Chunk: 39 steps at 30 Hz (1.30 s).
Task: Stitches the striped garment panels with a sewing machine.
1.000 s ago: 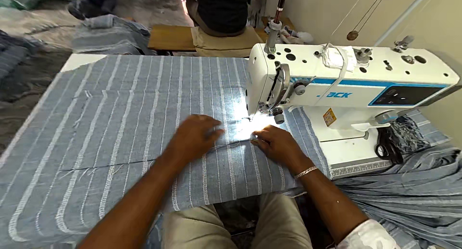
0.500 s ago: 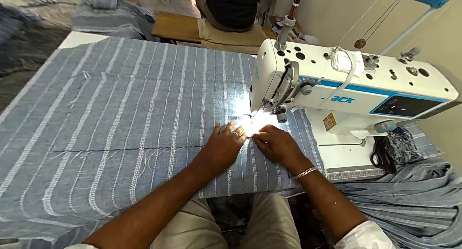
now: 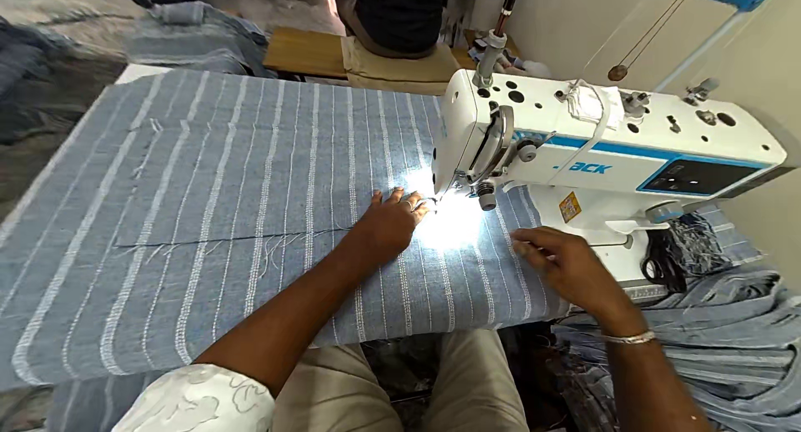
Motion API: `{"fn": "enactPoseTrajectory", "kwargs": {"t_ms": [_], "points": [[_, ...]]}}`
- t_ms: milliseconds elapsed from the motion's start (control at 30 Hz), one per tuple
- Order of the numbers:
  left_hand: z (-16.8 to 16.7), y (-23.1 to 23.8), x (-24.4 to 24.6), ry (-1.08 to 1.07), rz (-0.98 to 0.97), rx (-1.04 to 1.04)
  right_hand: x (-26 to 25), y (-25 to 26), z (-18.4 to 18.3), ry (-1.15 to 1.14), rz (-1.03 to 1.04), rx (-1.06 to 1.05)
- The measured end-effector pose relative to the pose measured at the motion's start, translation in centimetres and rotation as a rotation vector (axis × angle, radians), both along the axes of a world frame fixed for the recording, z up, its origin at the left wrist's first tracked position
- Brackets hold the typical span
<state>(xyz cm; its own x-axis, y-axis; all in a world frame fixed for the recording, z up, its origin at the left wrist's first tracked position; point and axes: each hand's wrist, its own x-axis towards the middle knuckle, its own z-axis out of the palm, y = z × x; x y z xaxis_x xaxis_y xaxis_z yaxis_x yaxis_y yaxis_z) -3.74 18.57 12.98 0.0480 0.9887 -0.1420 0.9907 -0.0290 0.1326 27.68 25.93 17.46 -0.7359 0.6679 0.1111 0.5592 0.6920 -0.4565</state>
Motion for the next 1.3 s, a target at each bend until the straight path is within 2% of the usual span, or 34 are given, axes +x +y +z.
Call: {"fn": "enactPoseTrajectory", "kwargs": {"t_ms": [67, 167, 400, 533, 667, 733, 800, 867, 933, 1000, 1067, 1100, 1133, 1200, 1300], "points": [[0.3, 0.2, 0.2, 0.02, 0.002, -0.026, 2.1, 0.1, 0.3, 0.039, -0.109, 0.008], [1.0, 0.1, 0.4, 0.06, 0.014, -0.081, 3.3, -0.4, -1.0, 0.06, -0.157, 0.024], [3.3, 0.3, -0.8, 0.152, -0.014, -0.198, 0.3, -4.8, -4.5, 0.004, -0.21, 0.016], [3.5, 0.6, -3.4, 0.211, -0.087, -0.17, -1.4, -6.6, -6.5, -0.097, -0.239, 0.084], [2.9, -1.0, -8.5, 0.203, -0.094, -0.08, -1.9, -7.5, -7.8, -0.085, -0.275, 0.142], [1.4, -3.2, -11.6, 0.159, -0.036, 0.005, -2.3, -7.8, -8.3, -0.094, -0.291, 0.179], [-0.8, -6.6, -13.4, 0.082, 0.113, 0.124, -2.7, -7.3, -8.8, -0.125, -0.258, 0.241], [-1.6, -9.8, -12.2, 0.041, 0.314, 0.184, -2.9, -4.9, -8.8, -0.18, -0.141, 0.297], [-0.6, -12.3, -8.3, 0.051, 0.471, 0.071, -2.9, -0.2, -7.9, -0.219, 0.027, 0.254], [2.8, -14.6, -3.1, 0.055, 0.549, -0.241, -3.7, 5.9, -6.2, -0.233, 0.157, 0.289], [7.2, -15.8, 1.0, -0.011, 0.457, -0.558, -5.3, 10.1, -4.0, -0.301, 0.099, 0.338], [8.6, -16.2, 1.8, -0.059, 0.38, -0.593, -6.3, 10.8, -3.6, -0.31, 0.004, 0.363], [9.5, -16.1, 1.7, -0.127, 0.345, -0.572, -7.5, 10.5, -3.4, -0.281, -0.114, 0.357], [9.6, -15.3, -1.0, -0.183, 0.35, -0.393, -10.2, 7.1, -3.2, -0.17, -0.323, 0.3], [4.3, -14.7, -8.5, -0.04, 0.311, -0.022, -9.8, -2.7, -4.2, -0.078, -0.358, 0.097]]}}
